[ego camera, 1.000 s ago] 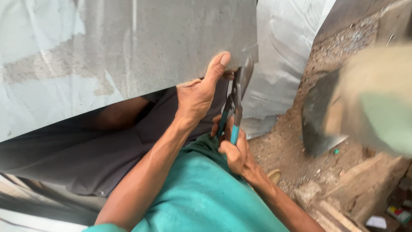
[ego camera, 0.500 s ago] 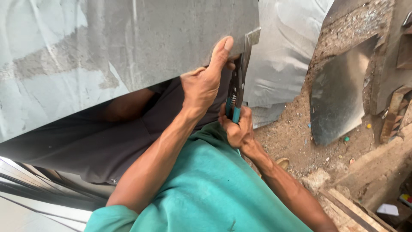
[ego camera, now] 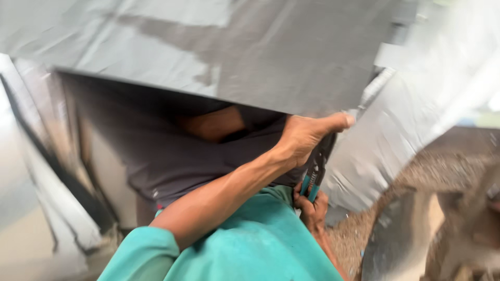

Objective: The person uses tin snips to cut small rectangular pieces from a large metal sheet. The person holds the sheet with one hand and cuts along marked lines with the other, producing small metal pieces that fall onto a black cloth on the floor.

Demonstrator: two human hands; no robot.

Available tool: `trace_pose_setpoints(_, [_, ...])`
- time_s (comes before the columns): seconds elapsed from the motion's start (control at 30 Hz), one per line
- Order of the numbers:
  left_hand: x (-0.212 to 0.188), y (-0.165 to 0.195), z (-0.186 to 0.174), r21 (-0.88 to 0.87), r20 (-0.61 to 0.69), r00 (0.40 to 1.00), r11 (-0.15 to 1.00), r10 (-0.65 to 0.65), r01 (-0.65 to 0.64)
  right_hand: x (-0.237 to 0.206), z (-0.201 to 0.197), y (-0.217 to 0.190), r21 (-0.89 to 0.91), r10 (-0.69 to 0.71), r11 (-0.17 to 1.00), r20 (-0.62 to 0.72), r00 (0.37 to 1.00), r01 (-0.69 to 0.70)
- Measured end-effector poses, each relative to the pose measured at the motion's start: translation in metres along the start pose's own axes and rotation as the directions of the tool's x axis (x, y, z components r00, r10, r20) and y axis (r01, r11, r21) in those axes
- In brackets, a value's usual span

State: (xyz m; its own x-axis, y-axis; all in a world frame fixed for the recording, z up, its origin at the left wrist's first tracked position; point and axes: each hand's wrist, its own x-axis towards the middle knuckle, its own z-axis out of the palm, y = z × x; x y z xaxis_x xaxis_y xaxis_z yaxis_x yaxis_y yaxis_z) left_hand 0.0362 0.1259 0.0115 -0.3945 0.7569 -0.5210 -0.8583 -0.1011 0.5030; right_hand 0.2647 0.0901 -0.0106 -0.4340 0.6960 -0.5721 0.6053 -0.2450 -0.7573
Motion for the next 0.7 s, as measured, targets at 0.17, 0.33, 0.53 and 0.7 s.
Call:
trace_pose_setpoints(0.17, [-0.039,0.053,-0.049,0.163,-0.059,0.932,0.924,0.358,-0.345,-0.002,0.006,0.014,-0.221,0.027,0.974,-0.057,0.998,-0.039])
trace_pose_setpoints(0.33, [-0.049,0.139,-0.028,-0.176,-0.224,0.900,0.892,0.375,-0.415,0.015,0.003,0.035,-0.193,-0.078,0.978,-0.008,0.997,0.076])
trace_pose_setpoints(0.53, [-0.048,0.130,-0.037,0.247,0.360,0.864,0.857,0.352,-0.452,0.034,-0.003,0.032,-0.367,-0.136,0.914,0.122,0.983,0.172])
trace_pose_setpoints(0.7, [-0.120,0.119,-0.153,-0.252,-0.192,0.794,0.753,0.577,-0.608,0.042,0.011,0.010,-0.047,-0.269,0.959,0.154,0.951,0.279])
